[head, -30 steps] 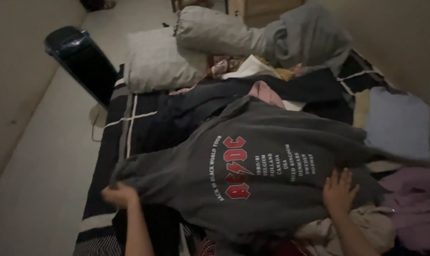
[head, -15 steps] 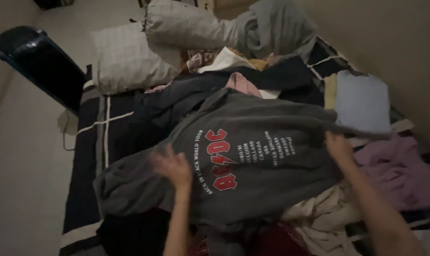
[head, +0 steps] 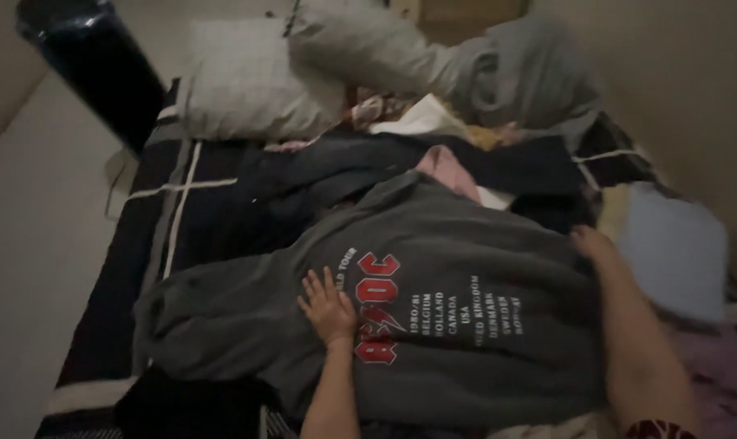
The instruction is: Folding various items of clothing, including a light blue shirt and a grey hoodie, on a bed.
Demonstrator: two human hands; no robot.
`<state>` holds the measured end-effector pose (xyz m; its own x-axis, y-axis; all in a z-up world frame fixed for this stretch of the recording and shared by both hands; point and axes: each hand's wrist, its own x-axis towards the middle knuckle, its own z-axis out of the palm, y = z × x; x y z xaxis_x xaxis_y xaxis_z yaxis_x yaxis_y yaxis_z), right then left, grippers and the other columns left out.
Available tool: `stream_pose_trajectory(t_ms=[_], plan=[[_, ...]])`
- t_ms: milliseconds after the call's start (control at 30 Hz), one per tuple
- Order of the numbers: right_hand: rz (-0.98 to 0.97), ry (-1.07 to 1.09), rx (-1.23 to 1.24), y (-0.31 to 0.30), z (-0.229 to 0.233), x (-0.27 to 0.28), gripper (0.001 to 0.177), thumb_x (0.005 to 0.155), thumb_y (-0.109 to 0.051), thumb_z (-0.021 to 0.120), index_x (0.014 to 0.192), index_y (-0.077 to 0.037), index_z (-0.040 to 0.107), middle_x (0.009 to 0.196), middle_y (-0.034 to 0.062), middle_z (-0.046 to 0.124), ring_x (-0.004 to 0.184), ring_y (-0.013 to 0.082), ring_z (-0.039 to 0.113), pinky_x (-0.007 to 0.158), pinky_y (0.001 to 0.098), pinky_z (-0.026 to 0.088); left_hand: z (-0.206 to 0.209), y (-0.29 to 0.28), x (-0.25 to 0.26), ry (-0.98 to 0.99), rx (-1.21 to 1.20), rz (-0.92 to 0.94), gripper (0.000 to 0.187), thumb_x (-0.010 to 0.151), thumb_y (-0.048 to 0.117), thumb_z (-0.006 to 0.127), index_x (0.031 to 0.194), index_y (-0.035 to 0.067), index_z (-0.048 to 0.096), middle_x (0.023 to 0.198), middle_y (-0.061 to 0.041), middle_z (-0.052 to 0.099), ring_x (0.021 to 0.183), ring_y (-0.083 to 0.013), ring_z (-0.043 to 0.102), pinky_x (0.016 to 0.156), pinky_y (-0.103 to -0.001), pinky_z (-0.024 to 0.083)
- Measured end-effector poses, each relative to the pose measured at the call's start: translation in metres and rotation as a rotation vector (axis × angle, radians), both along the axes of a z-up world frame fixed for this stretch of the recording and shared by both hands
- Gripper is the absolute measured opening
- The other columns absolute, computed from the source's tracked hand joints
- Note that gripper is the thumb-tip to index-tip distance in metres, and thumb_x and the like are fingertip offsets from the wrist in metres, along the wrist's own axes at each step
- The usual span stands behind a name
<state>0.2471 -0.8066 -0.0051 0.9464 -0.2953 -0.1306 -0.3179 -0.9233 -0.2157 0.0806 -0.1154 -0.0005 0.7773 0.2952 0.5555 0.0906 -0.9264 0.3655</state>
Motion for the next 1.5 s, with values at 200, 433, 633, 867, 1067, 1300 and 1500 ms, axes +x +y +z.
stream_pose_trajectory(t_ms=[200, 433, 633, 867, 1067, 1300, 1500], plan=[[0.072, 0.239, 0.022, -0.018, -0.031, 0.002, 0.054, 0.089, -0.035, 0.071, 0.137, -0.012, 0.071, 0.133, 0.0184, 0.074, 0.118, 0.0355, 0.072, 0.104, 0.0475, 0.055, -0.009, 0.000, 0.007, 0.076, -0.021, -0.010, 0.070, 0.096, 0.031, 0.043, 0.164, 0.018, 0.032, 0.169, -0.018, 0.028, 0.156, -0.0382, 0.026, 0.123, -0.061, 0.019], [-0.129, -0.740, -0.329, 0.073, 0.120, -0.043, 0.031, 0.109, -0.013, 0.064, 0.128, 0.011, 0.060, 0.134, 0.0281, 0.059, 0.120, 0.0436, 0.060, 0.098, 0.0519, 0.050, -0.005, -0.001, 0.006, 0.003, -0.071, -0.029, 0.069, 0.097, 0.032, 0.043, 0.164, 0.017, 0.032, 0.170, -0.017, 0.029, 0.156, -0.0370, 0.028, 0.124, -0.059, 0.020], [-0.263, -0.115, -0.296, 0.051, 0.104, 0.037, 0.042, 0.108, -0.013, 0.064, 0.140, 0.013, 0.057, 0.144, 0.0360, 0.050, 0.128, 0.0502, 0.058, 0.106, 0.0557, 0.050, -0.008, -0.001, 0.007, 0.032, -0.040, 0.011, 0.069, 0.097, 0.032, 0.041, 0.164, 0.017, 0.033, 0.170, -0.018, 0.028, 0.156, -0.0369, 0.028, 0.124, -0.058, 0.020], [0.393, -0.605, -0.109, 0.298, 0.124, 0.034, 0.035, 0.087, -0.015, 0.075, 0.121, -0.005, 0.068, 0.121, 0.0231, 0.063, 0.118, 0.0435, 0.058, 0.100, 0.0522, 0.048, -0.013, -0.002, 0.007, 0.005, -0.091, -0.020, 0.067, 0.098, 0.034, 0.041, 0.164, 0.019, 0.032, 0.170, -0.016, 0.028, 0.157, -0.0366, 0.026, 0.124, -0.058, 0.020], [0.617, -0.655, -0.031, 0.464, 0.163, 0.027, 0.032, 0.083, -0.012, 0.072, 0.114, -0.009, 0.075, 0.109, 0.0203, 0.071, 0.100, 0.0427, 0.065, 0.084, 0.0510, 0.052, -0.017, -0.005, 0.008, 0.017, -0.098, -0.015, 0.067, 0.099, 0.034, 0.042, 0.164, 0.020, 0.031, 0.170, -0.017, 0.028, 0.157, -0.0376, 0.025, 0.124, -0.059, 0.020], [0.452, -0.772, 0.173, 0.516, 0.150, 0.099, 0.015, 0.112, -0.013, 0.060, 0.122, -0.005, 0.069, 0.115, 0.0235, 0.071, 0.107, 0.0445, 0.067, 0.088, 0.0512, 0.053, -0.018, -0.009, 0.008, 0.048, -0.146, -0.038, 0.067, 0.098, 0.035, 0.043, 0.164, 0.021, 0.033, 0.170, -0.016, 0.028, 0.157, -0.0384, 0.025, 0.124, -0.058, 0.020], [0.519, -0.243, 0.157, 0.571, 0.135, 0.125, 0.073, 0.103, -0.036, 0.059, 0.165, -0.015, 0.025, 0.141, 0.0276, 0.056, 0.128, 0.0478, 0.054, 0.111, 0.0555, 0.038, -0.019, -0.010, 0.008, 0.030, -0.173, -0.054, 0.066, 0.101, 0.034, 0.042, 0.165, 0.021, 0.033, 0.171, -0.017, 0.028, 0.158, -0.0388, 0.026, 0.125, -0.058, 0.020]])
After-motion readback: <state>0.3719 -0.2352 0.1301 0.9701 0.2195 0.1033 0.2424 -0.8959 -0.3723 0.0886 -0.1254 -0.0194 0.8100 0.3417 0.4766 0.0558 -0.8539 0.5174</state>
